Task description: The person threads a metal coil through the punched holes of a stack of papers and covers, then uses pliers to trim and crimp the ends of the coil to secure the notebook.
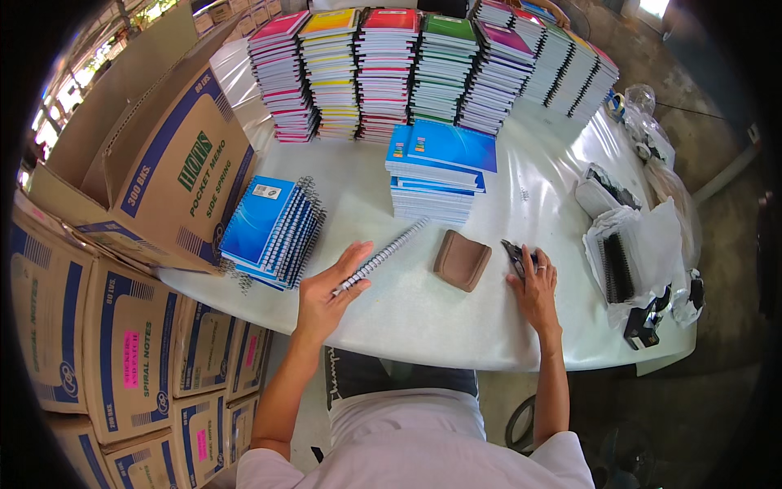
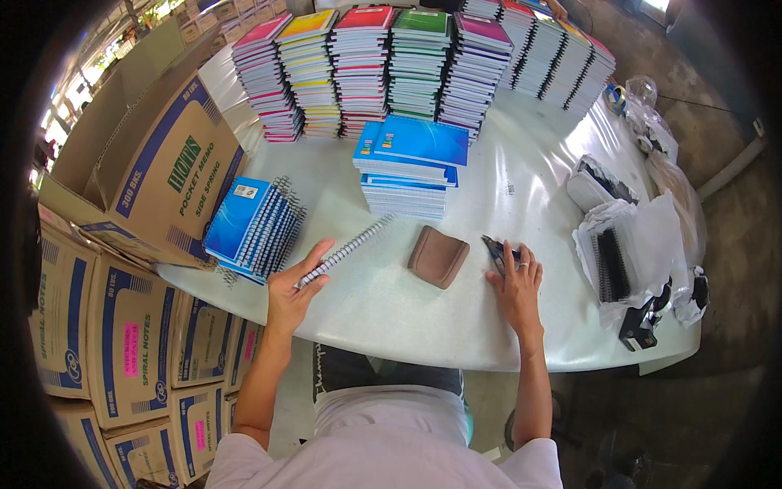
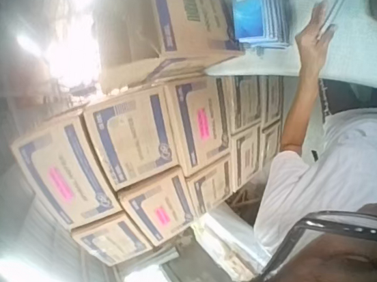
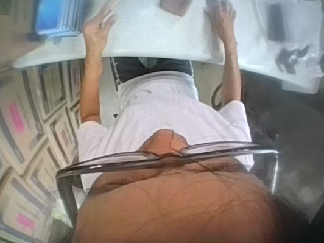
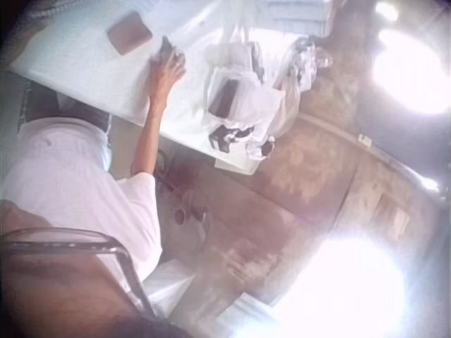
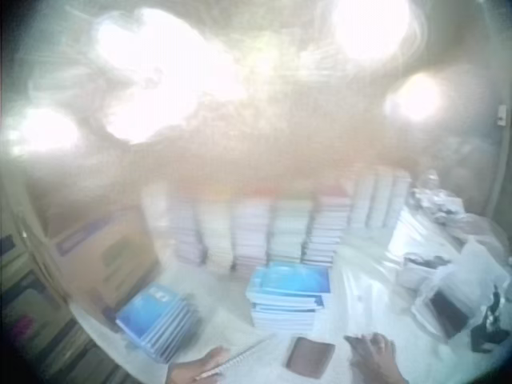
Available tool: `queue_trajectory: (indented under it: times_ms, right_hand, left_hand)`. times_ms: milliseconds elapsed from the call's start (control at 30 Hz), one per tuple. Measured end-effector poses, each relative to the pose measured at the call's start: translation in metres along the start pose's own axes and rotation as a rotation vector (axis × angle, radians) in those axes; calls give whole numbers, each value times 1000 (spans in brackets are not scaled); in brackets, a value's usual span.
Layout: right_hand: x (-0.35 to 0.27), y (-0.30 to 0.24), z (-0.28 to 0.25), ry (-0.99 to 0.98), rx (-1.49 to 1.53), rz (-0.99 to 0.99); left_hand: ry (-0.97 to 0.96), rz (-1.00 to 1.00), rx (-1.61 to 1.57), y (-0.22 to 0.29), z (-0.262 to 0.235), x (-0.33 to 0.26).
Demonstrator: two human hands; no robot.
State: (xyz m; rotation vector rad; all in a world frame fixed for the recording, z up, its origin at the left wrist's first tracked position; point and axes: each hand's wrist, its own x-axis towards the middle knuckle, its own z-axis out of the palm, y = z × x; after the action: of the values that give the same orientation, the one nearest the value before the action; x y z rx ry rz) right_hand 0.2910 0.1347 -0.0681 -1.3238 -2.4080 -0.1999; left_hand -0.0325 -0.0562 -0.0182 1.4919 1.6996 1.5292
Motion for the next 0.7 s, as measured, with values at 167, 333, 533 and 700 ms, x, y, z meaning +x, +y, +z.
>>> queue_trajectory:
  times_ms: [167, 333, 533, 700]
  right_hand:
    - [-9, -33, -7, 16, 349, 46]
    - [-29, -138, -60, -112, 676, -272]
    - [-22, -150, -54, -89, 641, -330]
    - [-2, -136, -56, -801, 1286, 13]
  left_hand:
    - [-19, 141, 576, -22, 31, -19]
    - [53, 171, 730, -20, 44, -21]
    - [62, 140, 707, -11, 43, -21]
    - [59, 163, 688, -6, 36, -22]
